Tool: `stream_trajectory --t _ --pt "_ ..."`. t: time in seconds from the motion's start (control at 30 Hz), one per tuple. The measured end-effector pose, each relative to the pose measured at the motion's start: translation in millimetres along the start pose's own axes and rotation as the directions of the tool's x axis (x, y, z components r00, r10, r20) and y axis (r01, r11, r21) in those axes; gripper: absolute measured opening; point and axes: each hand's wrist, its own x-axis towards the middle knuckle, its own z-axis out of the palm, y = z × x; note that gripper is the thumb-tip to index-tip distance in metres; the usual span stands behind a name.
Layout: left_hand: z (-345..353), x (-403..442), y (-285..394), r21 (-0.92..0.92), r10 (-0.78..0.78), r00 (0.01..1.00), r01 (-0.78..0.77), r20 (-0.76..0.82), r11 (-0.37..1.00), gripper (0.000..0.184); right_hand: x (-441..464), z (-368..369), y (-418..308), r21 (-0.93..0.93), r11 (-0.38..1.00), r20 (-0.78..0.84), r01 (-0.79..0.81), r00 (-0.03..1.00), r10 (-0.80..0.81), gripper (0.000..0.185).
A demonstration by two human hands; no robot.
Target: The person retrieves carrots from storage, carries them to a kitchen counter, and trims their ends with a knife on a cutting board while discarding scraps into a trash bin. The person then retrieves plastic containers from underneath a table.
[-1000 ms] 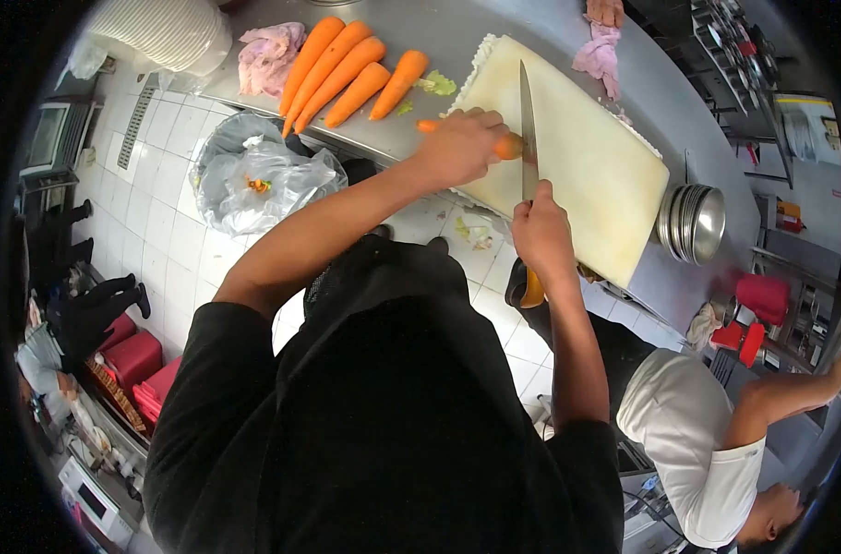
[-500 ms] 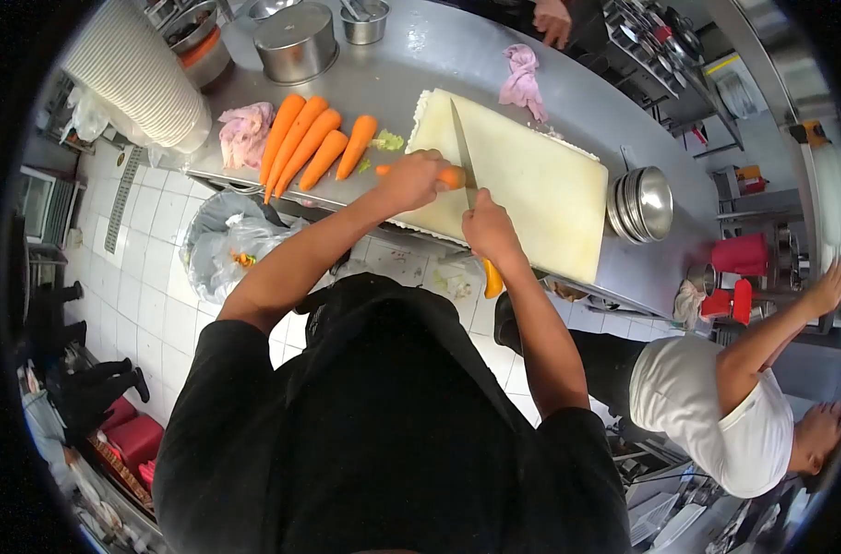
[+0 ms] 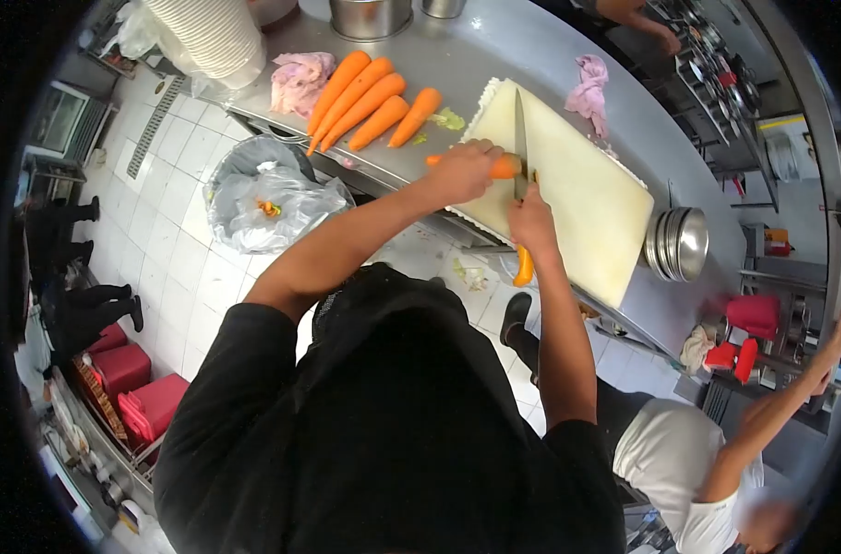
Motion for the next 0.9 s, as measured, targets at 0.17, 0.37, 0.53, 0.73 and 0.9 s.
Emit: stream_trajectory --t 0.17,0.37,0.53,0.73,0.9 --pt "-17.5 -18.6 2.5 -0.197 -0.223 0.955 0.184 -0.197 0.963 0.051 -9.8 -4.5 -9.7 0.045 0.999 0.023 -0.021 1.0 0.02 0.03" --pt "-28.5 -24.1 -29.4 -0.123 -0.315 0.856 0.29 -0.41 0.949 0.052 -6.4 -0.7 6.1 0.054 0.998 -0.065 0.021 0.998 -0.017 0.028" --pt "-19.4 -15.6 -45.3 0.111 -0.245 0.91 0.296 -0.334 0.949 0.054 -31.0 -27.5 18.0 0.113 0.993 -0.204 0.031 0.979 -0.008 0.028" --pt "-4.2 7.9 -17.2 0.201 0.07 0.955 -0.011 -0.287 0.979 0.043 -72.0 -57.9 68.6 0.101 0.994 -0.416 -0.044 0.905 0.082 0.03" --pt "48.1 31.1 49.2 0.041 0.125 0.989 -0.121 -0.084 0.992 0.035 -84.1 -61.6 91.4 -0.003 0.994 -0.536 -0.106 0.839 0.088 0.029"
